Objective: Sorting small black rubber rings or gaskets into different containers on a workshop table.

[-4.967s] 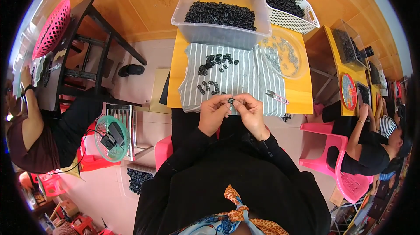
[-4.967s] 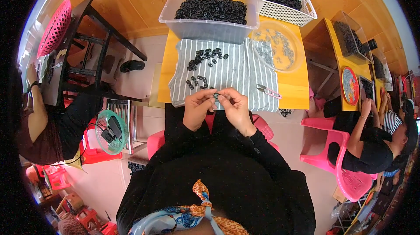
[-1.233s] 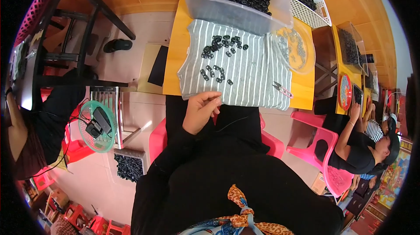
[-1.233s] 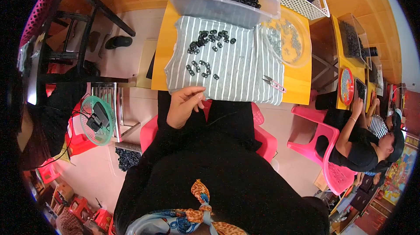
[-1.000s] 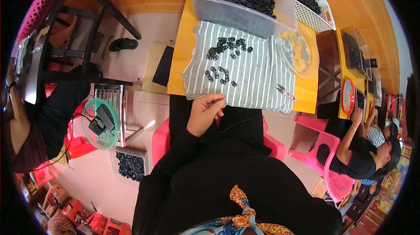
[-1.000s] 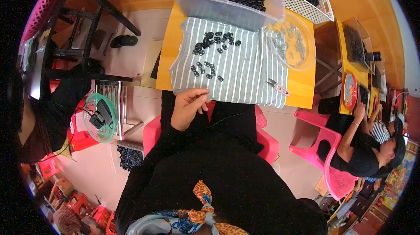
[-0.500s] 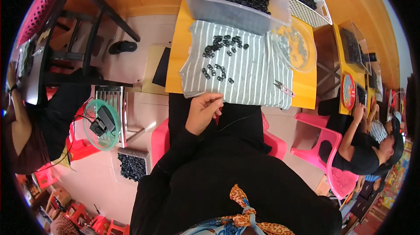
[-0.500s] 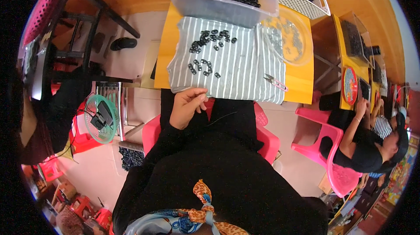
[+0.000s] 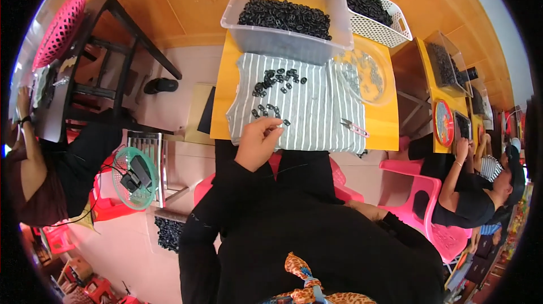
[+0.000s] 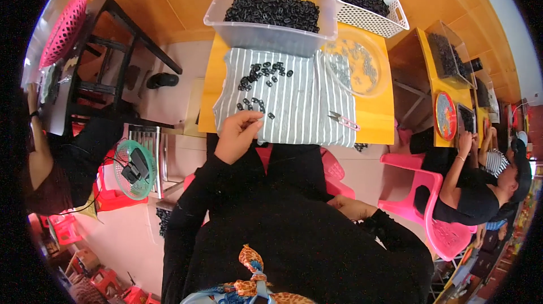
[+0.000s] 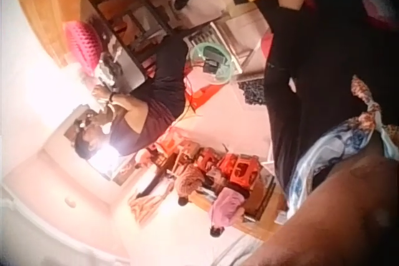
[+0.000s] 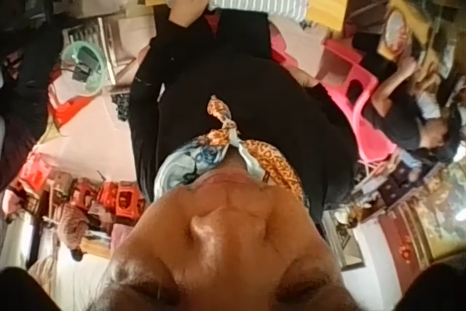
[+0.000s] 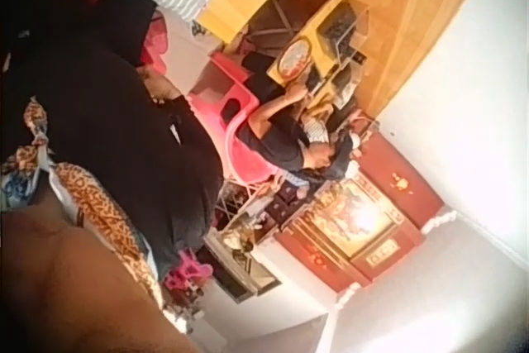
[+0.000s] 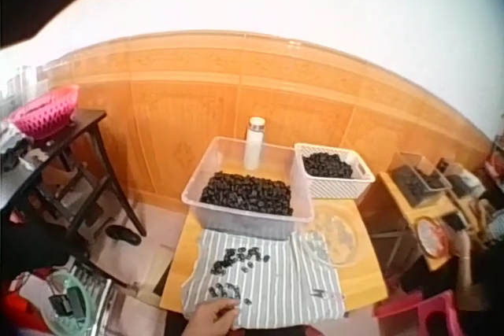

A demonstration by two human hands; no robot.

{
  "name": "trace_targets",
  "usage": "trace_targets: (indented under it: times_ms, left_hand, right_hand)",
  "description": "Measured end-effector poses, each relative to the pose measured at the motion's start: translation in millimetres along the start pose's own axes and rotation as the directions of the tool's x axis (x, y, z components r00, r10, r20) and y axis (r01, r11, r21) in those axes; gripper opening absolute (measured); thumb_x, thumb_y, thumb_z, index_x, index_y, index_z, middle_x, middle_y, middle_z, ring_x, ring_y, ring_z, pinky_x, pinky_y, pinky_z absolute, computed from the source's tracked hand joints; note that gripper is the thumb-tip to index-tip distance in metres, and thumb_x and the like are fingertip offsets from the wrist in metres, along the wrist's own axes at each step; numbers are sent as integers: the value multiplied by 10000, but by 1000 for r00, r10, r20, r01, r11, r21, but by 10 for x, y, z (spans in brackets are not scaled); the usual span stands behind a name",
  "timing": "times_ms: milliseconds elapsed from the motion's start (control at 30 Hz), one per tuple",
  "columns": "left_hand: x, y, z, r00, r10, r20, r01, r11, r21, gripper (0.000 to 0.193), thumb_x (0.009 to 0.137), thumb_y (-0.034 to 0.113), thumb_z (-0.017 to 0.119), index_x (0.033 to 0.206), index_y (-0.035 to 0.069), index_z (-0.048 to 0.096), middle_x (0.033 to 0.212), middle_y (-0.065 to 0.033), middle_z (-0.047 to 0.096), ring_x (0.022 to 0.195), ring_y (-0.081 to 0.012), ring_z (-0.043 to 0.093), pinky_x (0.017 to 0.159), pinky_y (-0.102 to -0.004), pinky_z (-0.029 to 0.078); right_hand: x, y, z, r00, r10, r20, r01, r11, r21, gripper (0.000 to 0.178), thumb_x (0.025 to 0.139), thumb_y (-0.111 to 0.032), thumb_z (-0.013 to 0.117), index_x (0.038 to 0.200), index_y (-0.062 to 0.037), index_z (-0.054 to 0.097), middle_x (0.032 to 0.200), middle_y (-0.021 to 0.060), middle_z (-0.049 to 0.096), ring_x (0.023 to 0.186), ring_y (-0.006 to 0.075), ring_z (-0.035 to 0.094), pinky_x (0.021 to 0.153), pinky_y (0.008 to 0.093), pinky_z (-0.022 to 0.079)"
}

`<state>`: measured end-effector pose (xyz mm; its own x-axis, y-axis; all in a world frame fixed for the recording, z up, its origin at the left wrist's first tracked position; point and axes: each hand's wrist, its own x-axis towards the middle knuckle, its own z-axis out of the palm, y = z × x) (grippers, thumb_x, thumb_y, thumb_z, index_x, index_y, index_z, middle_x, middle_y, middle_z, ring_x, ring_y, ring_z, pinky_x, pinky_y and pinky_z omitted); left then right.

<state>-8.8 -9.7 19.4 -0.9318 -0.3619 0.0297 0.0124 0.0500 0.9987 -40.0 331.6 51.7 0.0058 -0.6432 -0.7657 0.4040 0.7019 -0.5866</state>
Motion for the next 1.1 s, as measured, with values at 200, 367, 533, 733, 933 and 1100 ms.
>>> trace_targets:
  times_ms: [200,367,533,733,933,1100]
  left_hand:
    - [-7,-27,98,970,-231,81,240,961,-134,172,827,60,581,964,-39,608,705,-30,582,568,-75,535,509,-206,426]
    - [-178,4,16,961,-264,80,272,957,-105,190,830,84,590,986,-23,611,706,-26,589,575,-66,539,484,-193,396]
    - [-251,-119,-62,938,-337,83,346,927,-143,207,820,84,607,1000,-18,617,764,-51,636,588,-85,572,488,-183,409]
    - [-438,-41,-251,924,-375,79,382,918,-104,202,832,73,588,1015,-7,619,792,-60,636,610,-92,569,510,-184,403]
    - [-464,-167,-147,911,-386,144,402,909,-109,211,843,69,585,1034,-17,610,820,-68,633,619,-96,568,508,-182,392]
    - [-453,-133,-233,911,-398,106,409,904,-125,211,842,73,586,1030,-18,612,819,-69,633,618,-97,568,508,-187,401]
  right_hand:
    - [244,-352,-120,992,-122,44,130,946,-297,127,846,-132,579,878,-12,607,717,-2,589,676,70,537,615,239,449]
    - [-148,-224,-95,966,-246,-79,150,782,-605,144,821,-142,582,847,-1,596,697,113,604,656,204,589,622,311,466]
    - [-468,338,-189,983,-159,-91,64,763,-644,148,762,-179,651,784,-37,612,687,125,597,638,242,581,577,342,445]
    - [-607,368,-210,957,-249,-153,111,793,-599,249,739,-132,663,921,24,598,772,193,608,695,261,596,620,371,455]
    - [-622,402,-178,890,-80,-448,-17,978,-208,166,843,-56,560,983,34,561,718,80,569,654,128,582,574,276,472]
    - [-444,304,-377,896,-1,-444,-22,999,-47,135,840,-45,564,954,28,571,732,49,551,678,98,527,628,248,458]
